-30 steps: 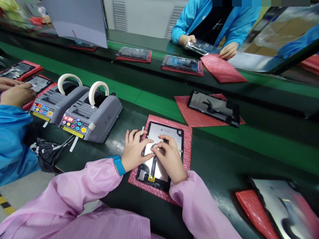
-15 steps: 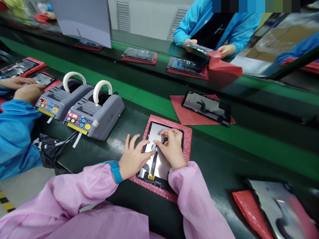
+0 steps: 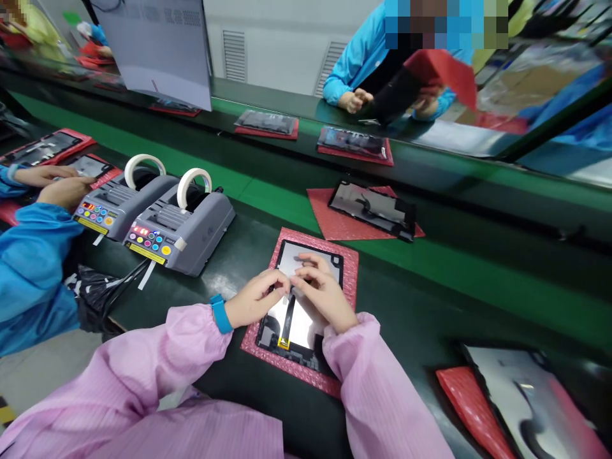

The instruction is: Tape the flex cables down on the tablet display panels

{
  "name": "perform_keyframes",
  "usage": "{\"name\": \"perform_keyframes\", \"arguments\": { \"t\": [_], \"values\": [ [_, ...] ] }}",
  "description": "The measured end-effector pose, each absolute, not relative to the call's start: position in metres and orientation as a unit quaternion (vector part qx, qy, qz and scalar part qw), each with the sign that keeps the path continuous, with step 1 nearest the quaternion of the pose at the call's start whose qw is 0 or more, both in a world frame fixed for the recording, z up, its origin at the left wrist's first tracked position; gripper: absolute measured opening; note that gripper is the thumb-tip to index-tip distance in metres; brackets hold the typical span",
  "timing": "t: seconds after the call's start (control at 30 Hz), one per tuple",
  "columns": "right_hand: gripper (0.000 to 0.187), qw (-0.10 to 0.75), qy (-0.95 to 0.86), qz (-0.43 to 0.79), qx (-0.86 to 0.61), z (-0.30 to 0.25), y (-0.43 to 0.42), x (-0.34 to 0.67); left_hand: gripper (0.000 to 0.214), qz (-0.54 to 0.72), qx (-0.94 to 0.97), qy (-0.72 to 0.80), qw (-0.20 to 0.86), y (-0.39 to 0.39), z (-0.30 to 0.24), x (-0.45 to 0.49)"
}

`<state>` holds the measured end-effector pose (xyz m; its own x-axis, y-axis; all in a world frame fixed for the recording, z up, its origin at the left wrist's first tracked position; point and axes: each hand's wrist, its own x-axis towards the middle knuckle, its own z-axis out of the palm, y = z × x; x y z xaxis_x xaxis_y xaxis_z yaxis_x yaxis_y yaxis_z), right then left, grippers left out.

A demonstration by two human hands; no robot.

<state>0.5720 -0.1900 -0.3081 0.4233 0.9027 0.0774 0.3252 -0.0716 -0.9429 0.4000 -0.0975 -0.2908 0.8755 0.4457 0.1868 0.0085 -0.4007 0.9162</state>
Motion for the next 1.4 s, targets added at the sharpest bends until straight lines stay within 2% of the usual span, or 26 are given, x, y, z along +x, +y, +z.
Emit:
{"name": "perform_keyframes", "arguments": {
  "t": [0.17, 0.27, 0.4, 0.53, 0.73, 1.23, 1.4],
  "values": [
    [0.035, 0.557, -0.392, 0.253, -0.687, -0.304, -0.194, 0.577, 0.019, 0.212, 0.823, 0.147, 0.507, -0.093, -0.289, 0.411],
    [0.031, 0.571, -0.325, 0.175, -0.733, -0.296, -0.205, 0.589, 0.026, 0.199, 0.902, 0.120, 0.363, -0.091, -0.291, 0.412],
    [0.030, 0.518, -0.299, 0.083, -0.797, -0.292, -0.224, 0.598, 0.035, 0.135, 0.969, 0.086, 0.187, -0.096, -0.299, 0.416],
    [0.031, 0.446, -0.317, 0.076, -0.833, -0.304, -0.234, 0.591, 0.039, 0.116, 0.980, 0.105, 0.123, -0.104, -0.300, 0.424],
    [0.027, 0.371, -0.355, 0.128, -0.848, -0.315, -0.230, 0.577, 0.035, 0.120, 0.982, 0.117, 0.087, -0.108, -0.298, 0.428],
    [0.031, 0.296, -0.385, 0.110, -0.867, -0.315, -0.229, 0.569, 0.038, 0.109, 0.985, 0.106, 0.087, -0.107, -0.300, 0.426],
    [0.025, 0.207, -0.373, 0.009, -0.904, -0.298, -0.236, 0.567, 0.037, 0.116, 0.987, 0.089, 0.070, -0.104, -0.300, 0.428]
  ]
}}
